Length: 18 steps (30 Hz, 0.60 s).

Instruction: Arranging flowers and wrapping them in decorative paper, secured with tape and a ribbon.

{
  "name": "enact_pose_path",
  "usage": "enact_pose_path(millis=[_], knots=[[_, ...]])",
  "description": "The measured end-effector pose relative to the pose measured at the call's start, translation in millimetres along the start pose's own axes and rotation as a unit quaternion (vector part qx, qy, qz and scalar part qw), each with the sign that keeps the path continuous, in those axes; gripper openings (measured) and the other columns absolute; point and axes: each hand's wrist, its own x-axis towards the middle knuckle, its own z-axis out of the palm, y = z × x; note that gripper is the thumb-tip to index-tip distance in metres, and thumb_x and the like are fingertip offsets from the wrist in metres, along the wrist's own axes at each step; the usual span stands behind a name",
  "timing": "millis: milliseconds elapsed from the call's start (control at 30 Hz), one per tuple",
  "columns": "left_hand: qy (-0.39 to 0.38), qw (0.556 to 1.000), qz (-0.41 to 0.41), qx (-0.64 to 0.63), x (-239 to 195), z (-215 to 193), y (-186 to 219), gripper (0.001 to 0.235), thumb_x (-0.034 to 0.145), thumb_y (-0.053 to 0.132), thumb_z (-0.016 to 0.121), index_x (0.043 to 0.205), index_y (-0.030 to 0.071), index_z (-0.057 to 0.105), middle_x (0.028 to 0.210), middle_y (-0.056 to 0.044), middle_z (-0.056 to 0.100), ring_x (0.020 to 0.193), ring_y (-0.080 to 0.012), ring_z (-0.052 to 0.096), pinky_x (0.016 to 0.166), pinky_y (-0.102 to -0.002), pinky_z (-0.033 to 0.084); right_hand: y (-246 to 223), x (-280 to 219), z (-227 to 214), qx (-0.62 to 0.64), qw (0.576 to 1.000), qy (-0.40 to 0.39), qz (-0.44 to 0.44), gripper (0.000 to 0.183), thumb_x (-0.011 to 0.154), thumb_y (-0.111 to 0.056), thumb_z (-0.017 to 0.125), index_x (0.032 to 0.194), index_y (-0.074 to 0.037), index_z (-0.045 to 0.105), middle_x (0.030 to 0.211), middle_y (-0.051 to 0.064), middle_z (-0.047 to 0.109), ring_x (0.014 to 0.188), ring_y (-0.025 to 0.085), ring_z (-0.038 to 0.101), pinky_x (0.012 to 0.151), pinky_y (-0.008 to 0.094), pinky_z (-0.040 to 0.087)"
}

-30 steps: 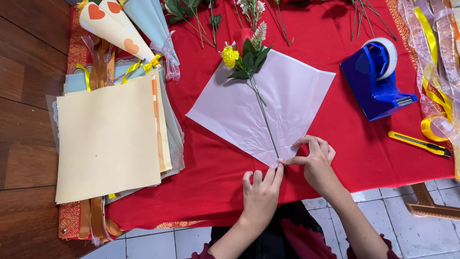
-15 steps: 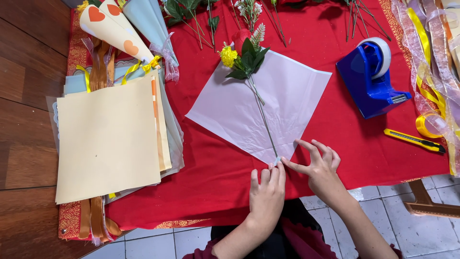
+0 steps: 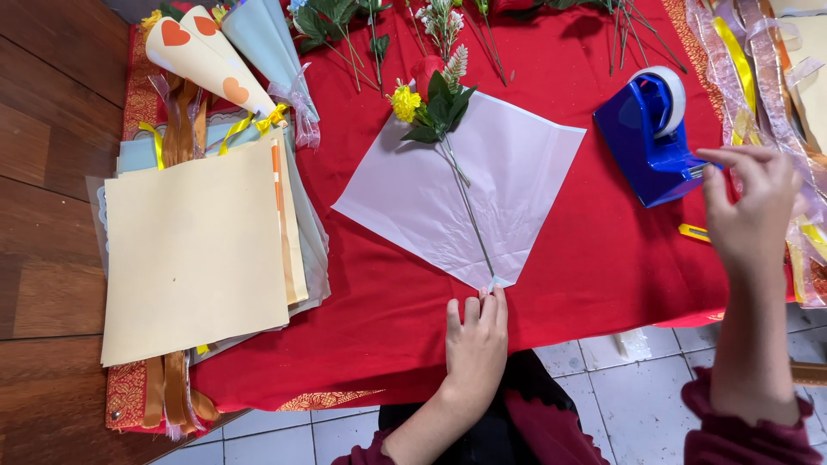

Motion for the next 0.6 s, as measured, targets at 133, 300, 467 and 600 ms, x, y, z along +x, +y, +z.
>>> enact_pose_path(millis=[133, 300, 467, 600], knots=[[-0.007, 1.0, 0.001, 0.011, 0.7, 3.0, 2.2, 0.058, 0.09, 0.02, 0.061, 0.147, 0.011, 0.057, 0.123, 0.001, 0.064, 0.095, -0.0178, 0.054, 0.102, -0.045, 0.039, 78.7, 30.2, 18.3, -0.003, 0.99, -0.107, 0.096, 0.032, 0.119, -0.033, 0.069, 0.124, -0.003, 0.079, 0.133, 0.025, 0.057, 0.133, 0.035, 0.048, 0.106, 0.052, 0.041], [0.005, 1.0, -0.013, 0.001, 0.0, 3.7, 3.7, 0.055, 0.092, 0.02, 0.059, 0.146, 0.011, 0.058, 0.126, -0.001, 0.065, 0.096, -0.0197, 0.054, 0.102, -0.045, 0.038, 46.6, 66.2, 0.8, 0.154, 0.927, -0.224, 0.258, 0.022, 0.102, -0.019, 0.079, 0.105, 0.003, 0.078, 0.105, 0.014, 0.072, 0.102, 0.021, 0.06, 0.083, 0.041, 0.048], [-0.009, 1.0, -0.007, 0.006, -1.9, 6.6, 5.1, 0.06, 0.089, 0.021, 0.06, 0.148, 0.011, 0.056, 0.131, -0.002, 0.064, 0.099, -0.0198, 0.054, 0.103, -0.046, 0.037, 77.9, 65.4, 12.2, 0.222, 0.896, -0.216, 0.317, 0.018, 0.097, -0.019, 0.081, 0.107, -0.004, 0.076, 0.101, 0.01, 0.071, 0.1, 0.014, 0.062, 0.089, 0.03, 0.05], [-0.02, 1.0, -0.003, 0.008, -0.6, 1.8, 3.8, 0.059, 0.09, 0.022, 0.06, 0.148, 0.011, 0.055, 0.129, -0.001, 0.064, 0.099, -0.0191, 0.055, 0.104, -0.046, 0.038, 85.0, 57.5, 11.7, 0.179, 0.925, -0.134, 0.306, 0.027, 0.101, -0.033, 0.085, 0.109, -0.009, 0.075, 0.121, 0.01, 0.064, 0.117, 0.018, 0.06, 0.09, 0.038, 0.051]])
